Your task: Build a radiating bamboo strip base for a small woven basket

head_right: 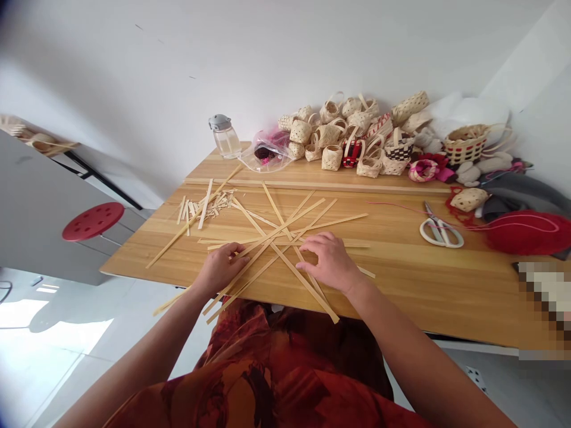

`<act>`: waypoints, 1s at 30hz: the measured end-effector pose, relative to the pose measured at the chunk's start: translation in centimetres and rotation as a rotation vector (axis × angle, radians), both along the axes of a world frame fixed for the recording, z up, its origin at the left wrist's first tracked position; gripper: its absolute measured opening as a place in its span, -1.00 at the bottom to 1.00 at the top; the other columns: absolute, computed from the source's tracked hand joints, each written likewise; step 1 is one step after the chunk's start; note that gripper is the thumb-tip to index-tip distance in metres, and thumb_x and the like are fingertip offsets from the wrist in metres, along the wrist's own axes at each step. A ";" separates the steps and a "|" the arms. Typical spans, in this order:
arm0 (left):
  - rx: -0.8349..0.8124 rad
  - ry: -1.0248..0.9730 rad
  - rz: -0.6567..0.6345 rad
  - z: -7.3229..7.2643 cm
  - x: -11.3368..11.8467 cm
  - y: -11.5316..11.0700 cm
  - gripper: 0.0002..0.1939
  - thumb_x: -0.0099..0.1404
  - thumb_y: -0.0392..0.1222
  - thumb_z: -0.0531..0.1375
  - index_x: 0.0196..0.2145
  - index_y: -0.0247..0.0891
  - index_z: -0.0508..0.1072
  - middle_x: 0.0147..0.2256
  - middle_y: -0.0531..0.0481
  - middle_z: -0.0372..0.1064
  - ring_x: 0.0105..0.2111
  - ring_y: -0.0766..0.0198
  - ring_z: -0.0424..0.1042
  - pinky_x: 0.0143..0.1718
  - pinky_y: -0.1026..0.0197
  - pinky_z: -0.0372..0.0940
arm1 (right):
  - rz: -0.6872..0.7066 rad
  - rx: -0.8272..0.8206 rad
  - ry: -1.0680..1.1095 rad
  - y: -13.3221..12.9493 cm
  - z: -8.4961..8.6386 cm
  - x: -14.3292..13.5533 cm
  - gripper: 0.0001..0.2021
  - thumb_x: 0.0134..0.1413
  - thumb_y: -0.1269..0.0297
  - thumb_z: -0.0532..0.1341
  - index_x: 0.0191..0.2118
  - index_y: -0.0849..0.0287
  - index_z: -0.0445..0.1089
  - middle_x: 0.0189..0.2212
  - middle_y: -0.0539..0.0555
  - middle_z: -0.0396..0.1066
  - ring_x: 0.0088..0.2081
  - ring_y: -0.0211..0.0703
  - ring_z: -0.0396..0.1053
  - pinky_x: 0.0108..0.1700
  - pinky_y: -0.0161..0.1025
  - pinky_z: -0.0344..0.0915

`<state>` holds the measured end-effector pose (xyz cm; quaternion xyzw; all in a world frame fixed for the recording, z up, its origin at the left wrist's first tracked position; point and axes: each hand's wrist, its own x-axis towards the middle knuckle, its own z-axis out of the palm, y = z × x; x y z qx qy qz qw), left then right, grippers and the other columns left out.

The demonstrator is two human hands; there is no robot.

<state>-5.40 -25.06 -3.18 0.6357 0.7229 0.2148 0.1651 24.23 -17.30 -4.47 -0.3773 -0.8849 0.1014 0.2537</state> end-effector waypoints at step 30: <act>0.029 0.001 -0.031 -0.4 0.0 0.0 -0.91 0.27 -0.15 0.19 -0.27 -0.18 0.46 -0.24 -0.05 0.47 -0.21 0.14 0.46 -0.14 0.16 0.29 | -0.081 -0.010 -0.102 -1.4 0.4 -1.1 -0.90 0.02 0.38 0.29 -0.48 0.08 0.44 0.04 0.10 0.50 0.25 0.34 0.18 0.07 0.29 0.19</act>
